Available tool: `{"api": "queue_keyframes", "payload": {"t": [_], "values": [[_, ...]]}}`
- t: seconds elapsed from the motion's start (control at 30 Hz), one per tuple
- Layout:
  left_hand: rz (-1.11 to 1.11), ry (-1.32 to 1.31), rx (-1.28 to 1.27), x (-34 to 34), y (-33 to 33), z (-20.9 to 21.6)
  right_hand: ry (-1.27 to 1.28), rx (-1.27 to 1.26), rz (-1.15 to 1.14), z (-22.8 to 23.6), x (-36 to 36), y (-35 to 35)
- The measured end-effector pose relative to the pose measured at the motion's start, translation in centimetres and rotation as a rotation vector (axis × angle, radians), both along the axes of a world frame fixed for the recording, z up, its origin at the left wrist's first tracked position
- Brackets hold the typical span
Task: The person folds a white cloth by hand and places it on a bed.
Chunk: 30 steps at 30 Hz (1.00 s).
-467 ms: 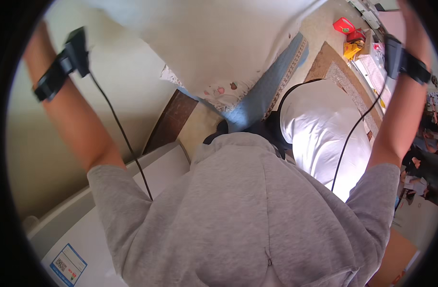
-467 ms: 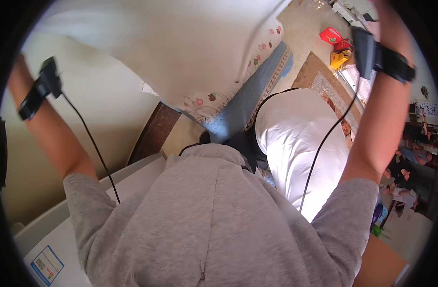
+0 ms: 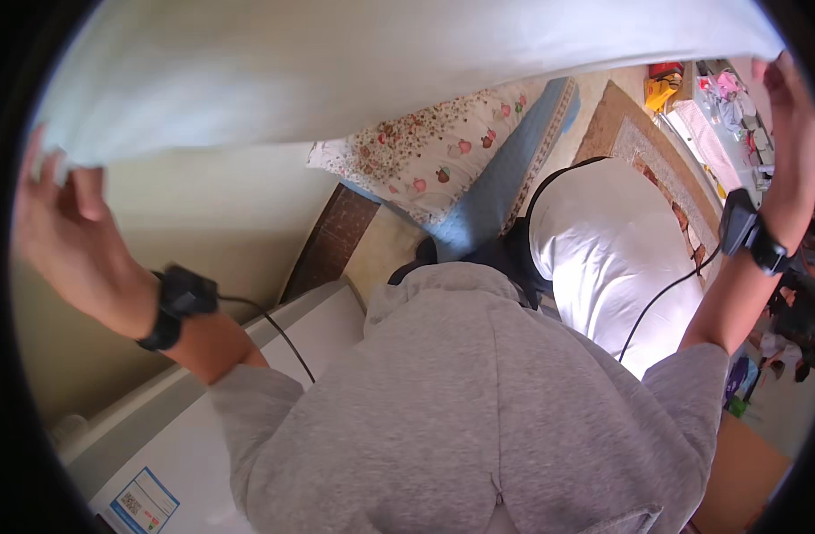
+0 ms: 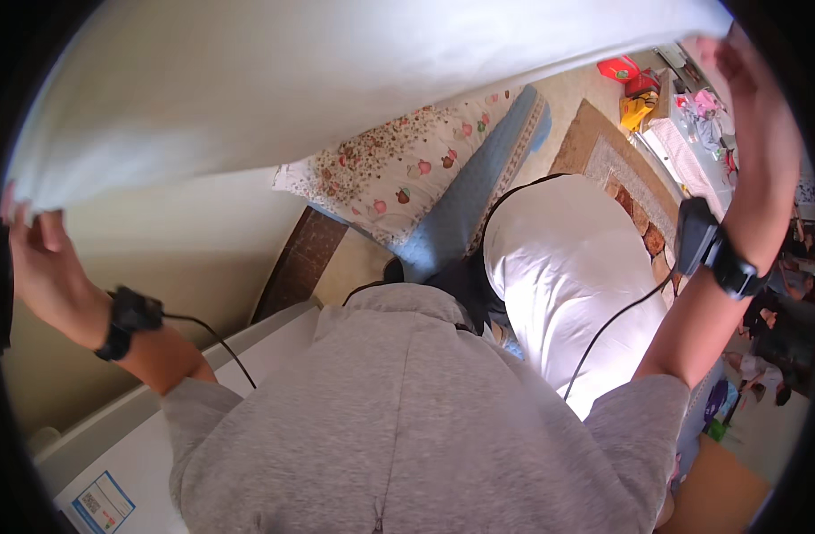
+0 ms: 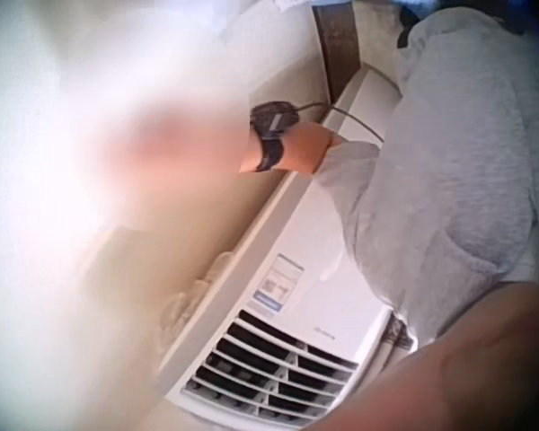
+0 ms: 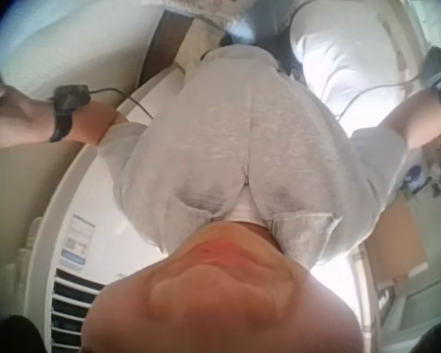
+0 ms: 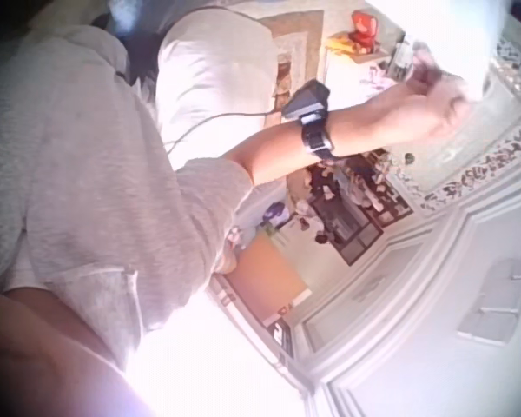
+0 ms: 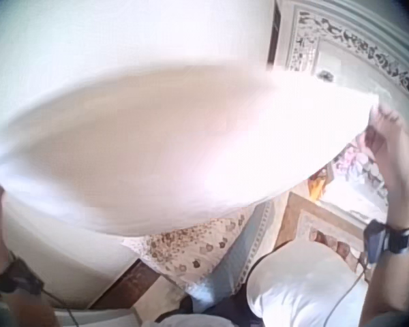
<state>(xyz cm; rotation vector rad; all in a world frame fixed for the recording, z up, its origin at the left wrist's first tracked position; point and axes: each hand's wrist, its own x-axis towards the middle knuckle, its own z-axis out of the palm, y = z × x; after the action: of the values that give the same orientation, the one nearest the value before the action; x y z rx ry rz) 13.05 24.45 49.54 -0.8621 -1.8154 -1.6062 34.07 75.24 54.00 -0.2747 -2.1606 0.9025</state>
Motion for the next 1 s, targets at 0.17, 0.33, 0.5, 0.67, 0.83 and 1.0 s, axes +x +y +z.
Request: {"api": "queue_keyframes", "payload": {"t": [0.17, 0.33, 0.5, 0.67, 0.83, 1.0], "values": [[-0.381, -0.570, -0.130, 4.0, -1.2, -6.8, -0.449, -0.319, 0.331, -6.8, 4.5, 1.2], [-0.468, -0.875, -0.311, 6.0, -1.4, -14.6, -0.817, -0.501, 0.410, -12.8, 5.5, -2.2], [-0.610, -1.212, -0.336, 6.5, -1.6, -20.9, -1.043, -0.418, 0.447, -17.5, 3.7, -2.4], [-0.691, -1.127, -0.185, 7.6, -0.8, -21.4, -0.978, -0.560, 0.410, -19.3, 1.5, -1.5], [-0.506, -0.959, -0.455, 6.3, -0.1, -22.6, -0.904, -0.558, 0.377, -19.7, -1.3, -1.0], [-0.249, -0.801, -0.665, 5.0, 0.9, -26.4, -0.868, -0.428, 0.312, -23.3, -2.1, -2.1]]}}
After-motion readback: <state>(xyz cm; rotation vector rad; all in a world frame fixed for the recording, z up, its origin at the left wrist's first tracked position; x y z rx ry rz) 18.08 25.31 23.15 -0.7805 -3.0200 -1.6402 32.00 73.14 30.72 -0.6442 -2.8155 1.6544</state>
